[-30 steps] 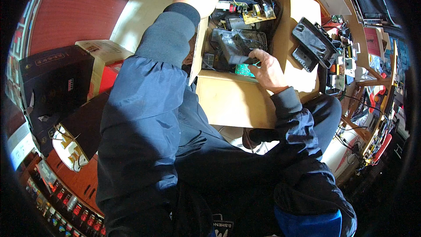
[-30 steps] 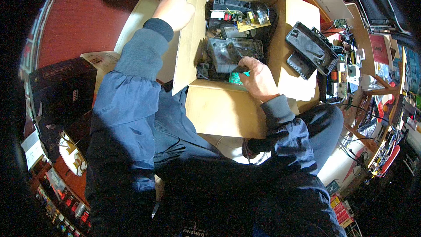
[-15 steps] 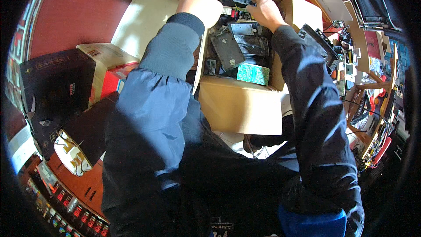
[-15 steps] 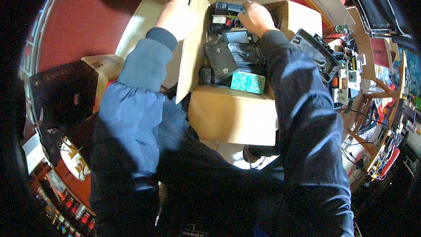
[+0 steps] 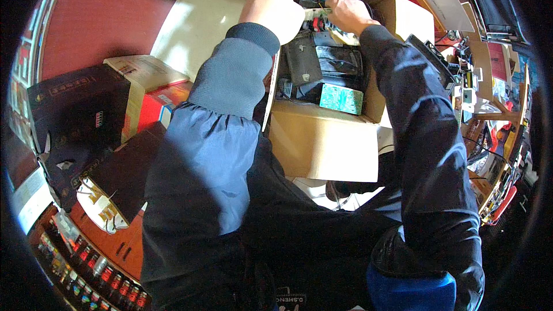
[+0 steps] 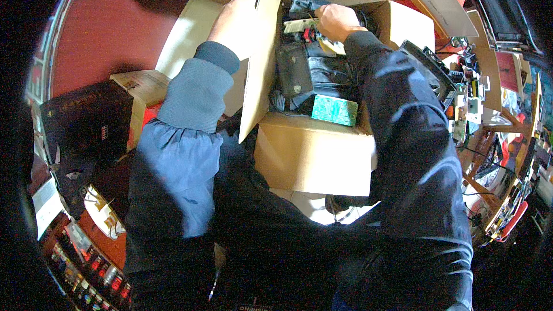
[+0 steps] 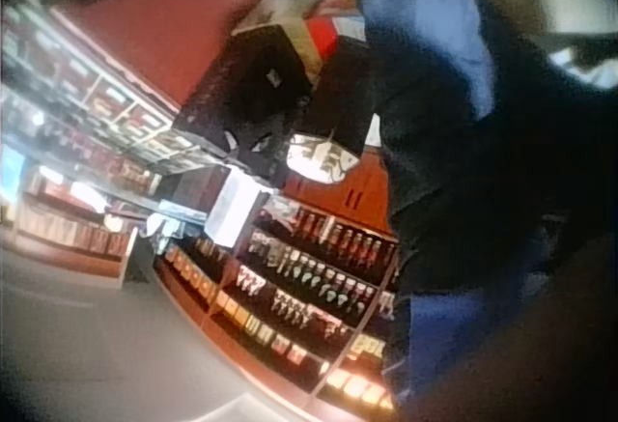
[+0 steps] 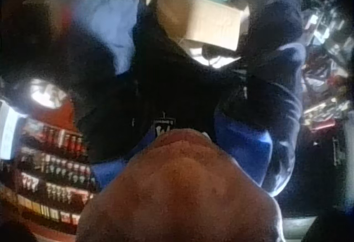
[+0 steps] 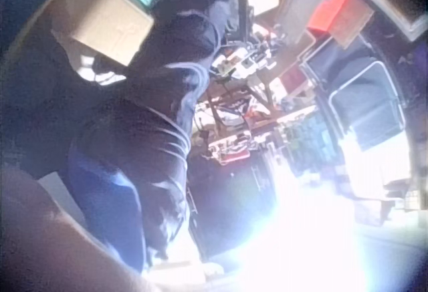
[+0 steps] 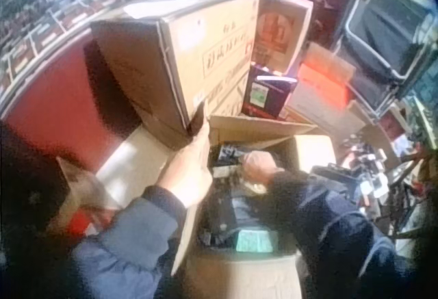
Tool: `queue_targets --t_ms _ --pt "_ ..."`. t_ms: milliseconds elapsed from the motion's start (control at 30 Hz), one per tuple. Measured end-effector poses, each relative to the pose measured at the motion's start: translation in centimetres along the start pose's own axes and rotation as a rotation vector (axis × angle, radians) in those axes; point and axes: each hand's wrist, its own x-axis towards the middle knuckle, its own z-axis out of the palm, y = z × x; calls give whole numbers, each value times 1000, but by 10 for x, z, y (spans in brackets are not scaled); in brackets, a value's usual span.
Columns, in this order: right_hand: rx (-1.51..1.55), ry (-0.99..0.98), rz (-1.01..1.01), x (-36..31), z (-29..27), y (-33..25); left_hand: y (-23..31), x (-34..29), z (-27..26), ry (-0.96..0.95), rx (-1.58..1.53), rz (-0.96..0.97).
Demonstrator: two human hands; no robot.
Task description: The person sits on the floor and works on small electronic components, stripping wires and connecting them to a circuit board. They handle a black plastic housing and place it into a cardboard box with other parts.
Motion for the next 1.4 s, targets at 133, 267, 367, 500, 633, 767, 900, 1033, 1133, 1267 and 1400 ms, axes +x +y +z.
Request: queue_targets --t_ms 133,267,367,500,633,767,900,1033,1133,1267,1400 --pt "121 -135 -223 -46 -33 -10 15 -3 -9 -174 -288 -170" --pt "283 -102 -329 -128 -44 -35 21 -1 -15 -226 -179 -245" --pt "375 -113 -242 -181 -42 -50 14 1 -10 -102 -101 -176" --pt "334 -217 -88 -218 -37 -71 1 1 -3 -108 -118 -152" --pt "397 -513 82 -211 -58 -67 -2 1 -1 -114 -122 -131" --pt "573 -164 135 -162 -74 -49 -5 1 -7 -113 -111 -53" --pt "668 123 187 -83 -44 -34 -3 -1 -12 -128 -12 -84" --pt "630 -22 345 -1 15 -24 6 -5 -17 -183 -112 -159" --pt "508 -216 286 27 58 -21 11 -12 -18 -158 -144 -122" --pt "371 -405 460 44 94 -23 9 -12 -18 -148 -141 -144" --pt "266 -420 349 47 99 -9 13 -12 -16 -131 -91 -146"
